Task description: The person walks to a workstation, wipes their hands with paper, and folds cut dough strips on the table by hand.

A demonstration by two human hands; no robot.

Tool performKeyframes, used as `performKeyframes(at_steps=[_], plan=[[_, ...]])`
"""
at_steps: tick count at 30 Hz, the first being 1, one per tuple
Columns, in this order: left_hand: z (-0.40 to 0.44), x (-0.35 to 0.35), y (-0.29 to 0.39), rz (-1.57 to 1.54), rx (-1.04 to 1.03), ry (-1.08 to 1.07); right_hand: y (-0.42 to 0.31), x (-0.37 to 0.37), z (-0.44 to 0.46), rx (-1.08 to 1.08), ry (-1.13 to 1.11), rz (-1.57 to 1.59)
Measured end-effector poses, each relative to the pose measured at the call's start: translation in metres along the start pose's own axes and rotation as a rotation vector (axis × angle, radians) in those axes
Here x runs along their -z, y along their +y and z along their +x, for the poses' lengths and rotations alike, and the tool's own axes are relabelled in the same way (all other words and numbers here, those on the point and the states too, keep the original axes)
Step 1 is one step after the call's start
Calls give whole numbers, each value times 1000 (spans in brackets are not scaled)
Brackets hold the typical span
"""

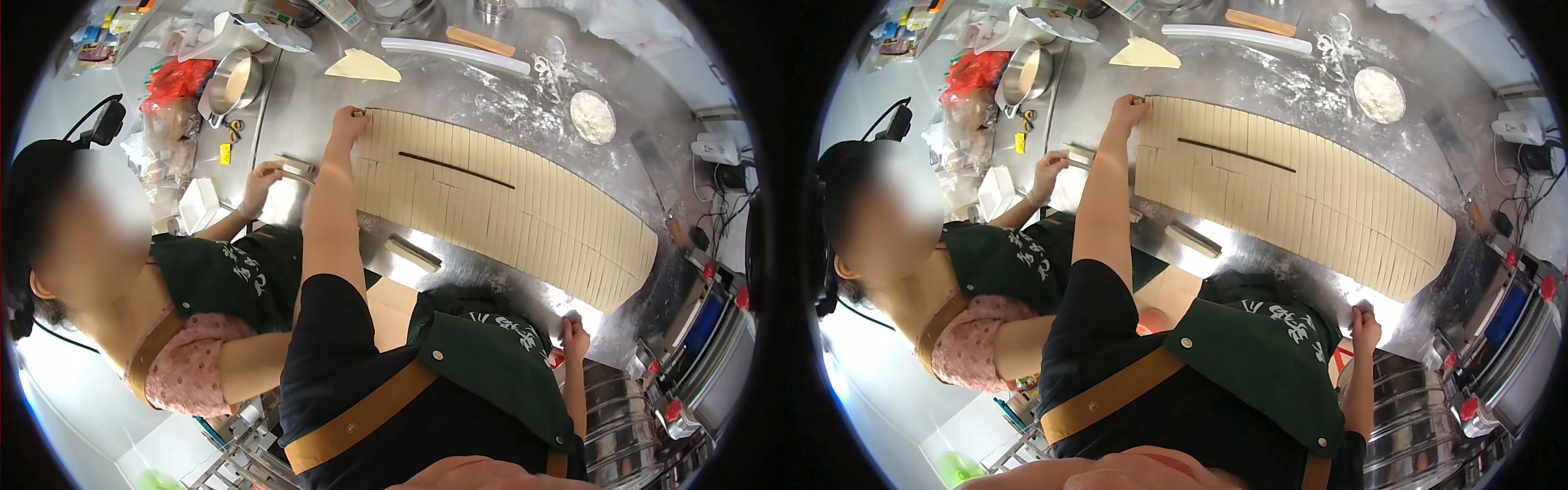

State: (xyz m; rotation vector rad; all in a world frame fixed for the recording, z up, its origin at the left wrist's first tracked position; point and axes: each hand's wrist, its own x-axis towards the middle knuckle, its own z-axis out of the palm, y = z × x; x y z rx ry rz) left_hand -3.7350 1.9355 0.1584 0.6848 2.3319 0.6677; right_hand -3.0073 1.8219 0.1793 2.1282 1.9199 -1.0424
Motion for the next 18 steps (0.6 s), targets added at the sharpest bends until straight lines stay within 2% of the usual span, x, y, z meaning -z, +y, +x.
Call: performKeyframes(at_steps=[7,13,16,18], plan=[[-35,18,-19,-135,-234,162,7,-4,2,31,3,7],[-82,31,-15,-64,-349,334,16,-9,6,15,-29,45],[-128,35,0,-54,-411,340,15,-6,8,5,-86,116],[-163,37,20,-56,-390,321,14,-2,14,-11,-222,-27]])
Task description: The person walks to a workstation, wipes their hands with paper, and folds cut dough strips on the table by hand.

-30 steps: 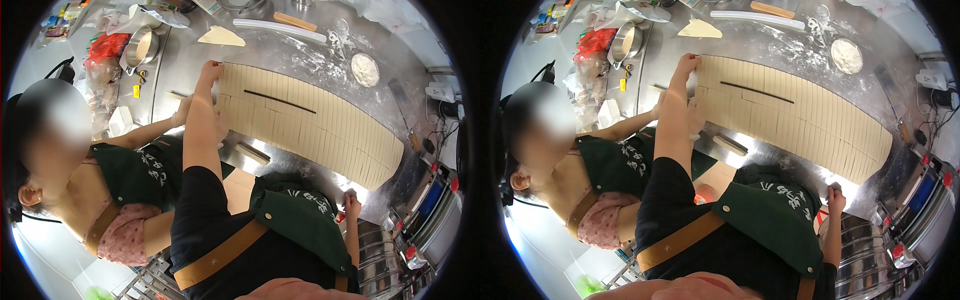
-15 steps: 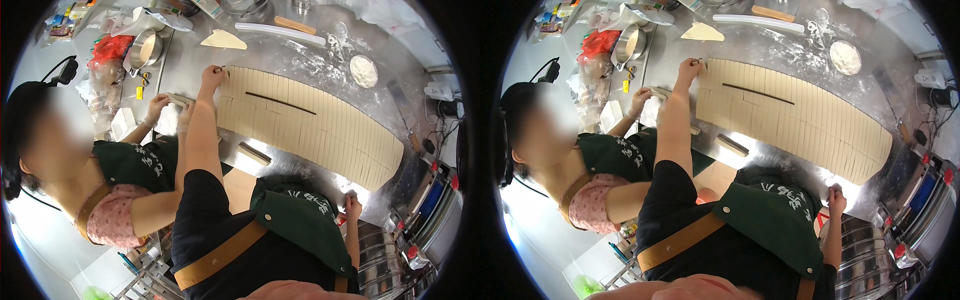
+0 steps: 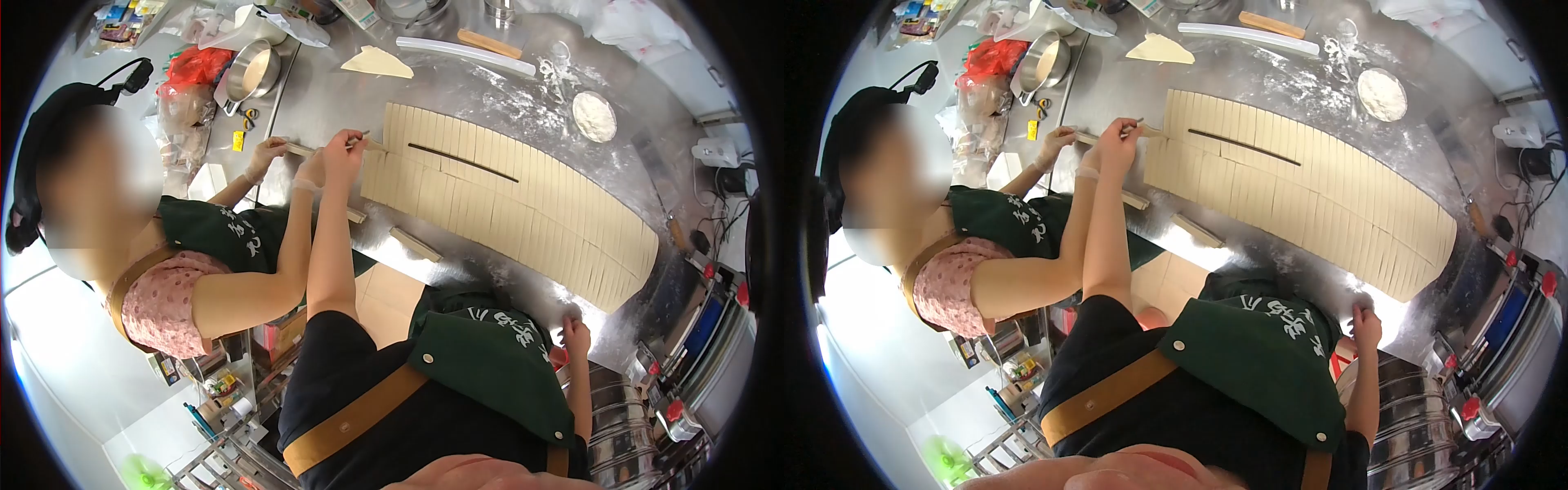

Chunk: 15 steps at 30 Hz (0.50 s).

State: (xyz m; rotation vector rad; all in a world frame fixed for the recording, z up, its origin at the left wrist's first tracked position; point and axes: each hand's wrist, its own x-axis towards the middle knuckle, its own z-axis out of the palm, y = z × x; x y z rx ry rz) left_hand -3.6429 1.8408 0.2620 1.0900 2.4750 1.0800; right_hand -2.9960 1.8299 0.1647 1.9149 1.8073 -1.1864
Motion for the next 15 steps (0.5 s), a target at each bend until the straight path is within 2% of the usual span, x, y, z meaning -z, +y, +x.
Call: performKeyframes(at_steps=[1,4,5,8,12,15], plan=[[-8,3,10,0,13,-11,-1,3,3,-17,-70,-72],[-22,6,18,-81,-56,-51,-69,22,-13,341,146,-440],[-26,10,27,-58,-87,-50,-96,26,-12,317,104,-364],[-36,21,71,-29,-182,-55,-182,43,-13,500,64,-117],[-52,28,120,-80,-274,-106,-265,43,-2,850,75,158],[-69,24,156,-124,-354,-205,-326,51,-9,1105,274,254]])
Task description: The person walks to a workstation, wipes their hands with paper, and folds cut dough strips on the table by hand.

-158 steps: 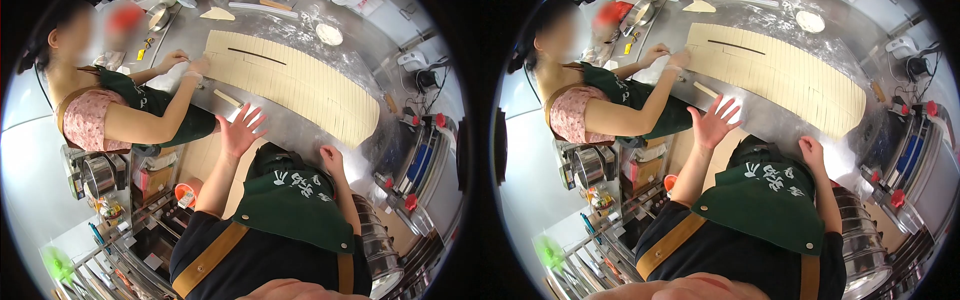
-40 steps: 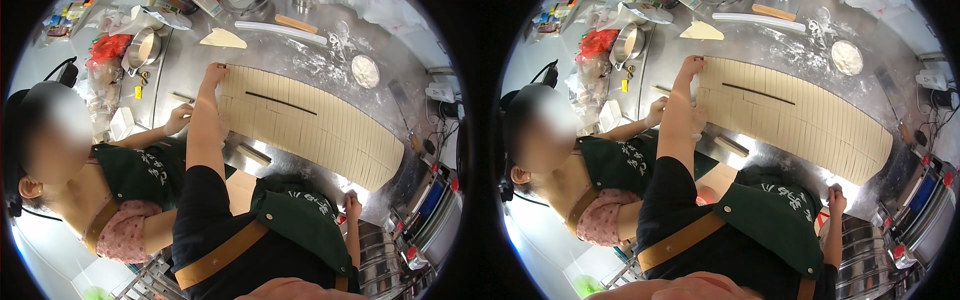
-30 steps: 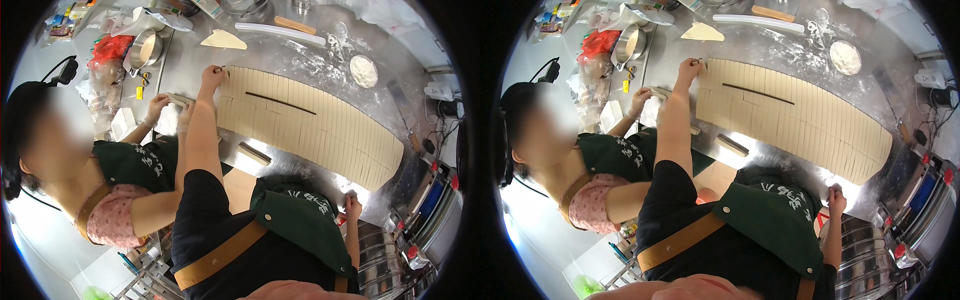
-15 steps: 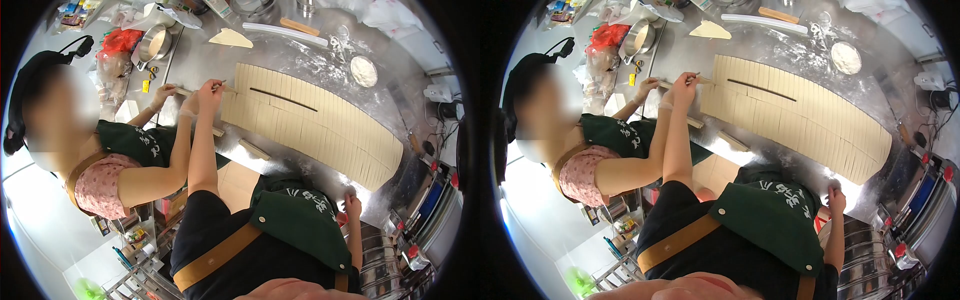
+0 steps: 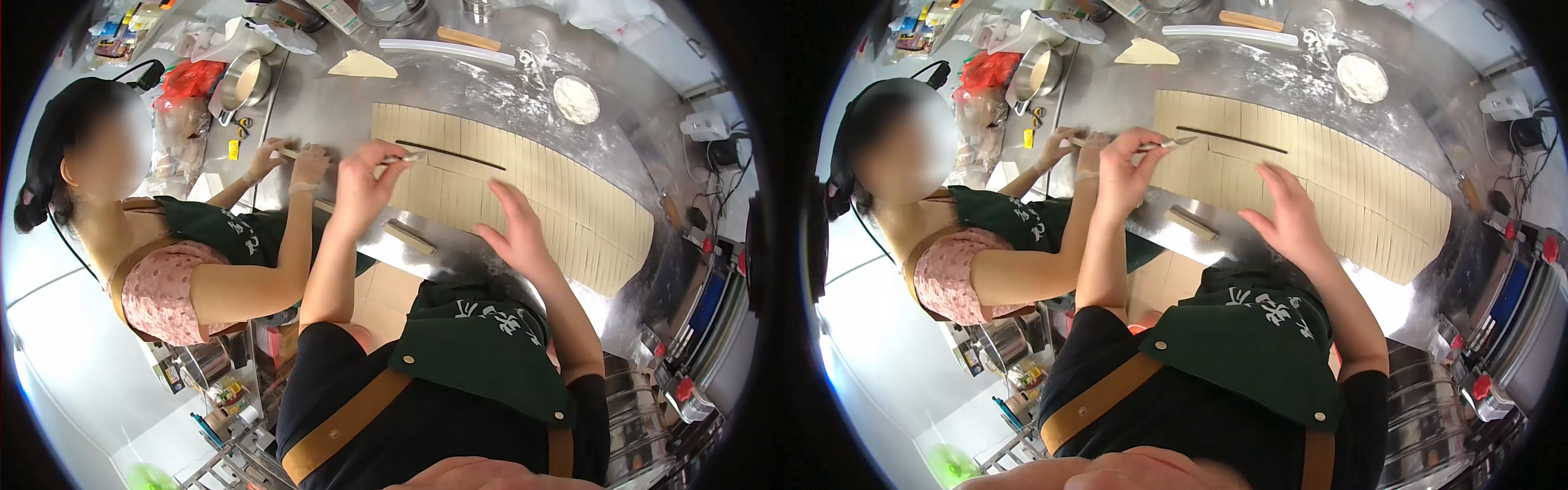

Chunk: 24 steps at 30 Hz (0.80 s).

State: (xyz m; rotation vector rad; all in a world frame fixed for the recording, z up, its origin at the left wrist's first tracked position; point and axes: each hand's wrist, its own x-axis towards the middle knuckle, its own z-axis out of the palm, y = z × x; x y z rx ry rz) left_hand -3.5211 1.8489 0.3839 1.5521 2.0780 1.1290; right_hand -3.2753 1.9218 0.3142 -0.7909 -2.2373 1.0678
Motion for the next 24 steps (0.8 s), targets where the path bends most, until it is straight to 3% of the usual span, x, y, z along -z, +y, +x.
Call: performKeyframes(at_steps=[4,7,10,16,24], plan=[[-6,-34,19,-212,5,-130,-2,-13,30,89,70,121],[-9,-70,4,-489,186,-148,32,-21,22,-243,-234,597],[-9,-93,-11,-555,328,-175,56,-24,4,-600,-323,881],[-10,-130,-54,-853,555,-203,63,-27,5,-763,-205,793],[47,-145,-115,-1200,753,-167,111,-43,94,-678,-229,466]])
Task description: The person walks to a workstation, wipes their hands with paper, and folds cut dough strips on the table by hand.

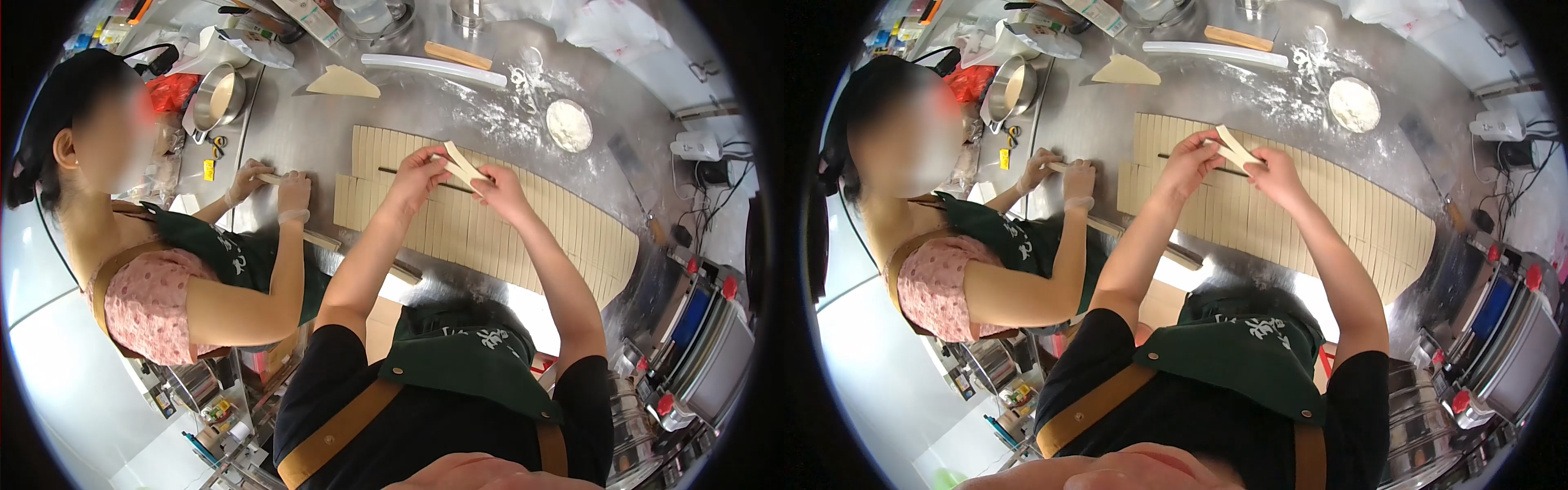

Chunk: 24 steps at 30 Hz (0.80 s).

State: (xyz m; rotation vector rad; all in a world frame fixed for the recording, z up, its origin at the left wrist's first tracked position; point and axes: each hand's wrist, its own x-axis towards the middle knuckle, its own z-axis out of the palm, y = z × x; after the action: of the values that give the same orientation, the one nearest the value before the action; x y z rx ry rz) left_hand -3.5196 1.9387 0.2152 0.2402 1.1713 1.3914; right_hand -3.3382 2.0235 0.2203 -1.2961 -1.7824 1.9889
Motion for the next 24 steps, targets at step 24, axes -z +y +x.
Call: performKeyframes(at_steps=[24], plan=[[145,56,58,692,-64,299,-20,2,199,-23,229,-229]])
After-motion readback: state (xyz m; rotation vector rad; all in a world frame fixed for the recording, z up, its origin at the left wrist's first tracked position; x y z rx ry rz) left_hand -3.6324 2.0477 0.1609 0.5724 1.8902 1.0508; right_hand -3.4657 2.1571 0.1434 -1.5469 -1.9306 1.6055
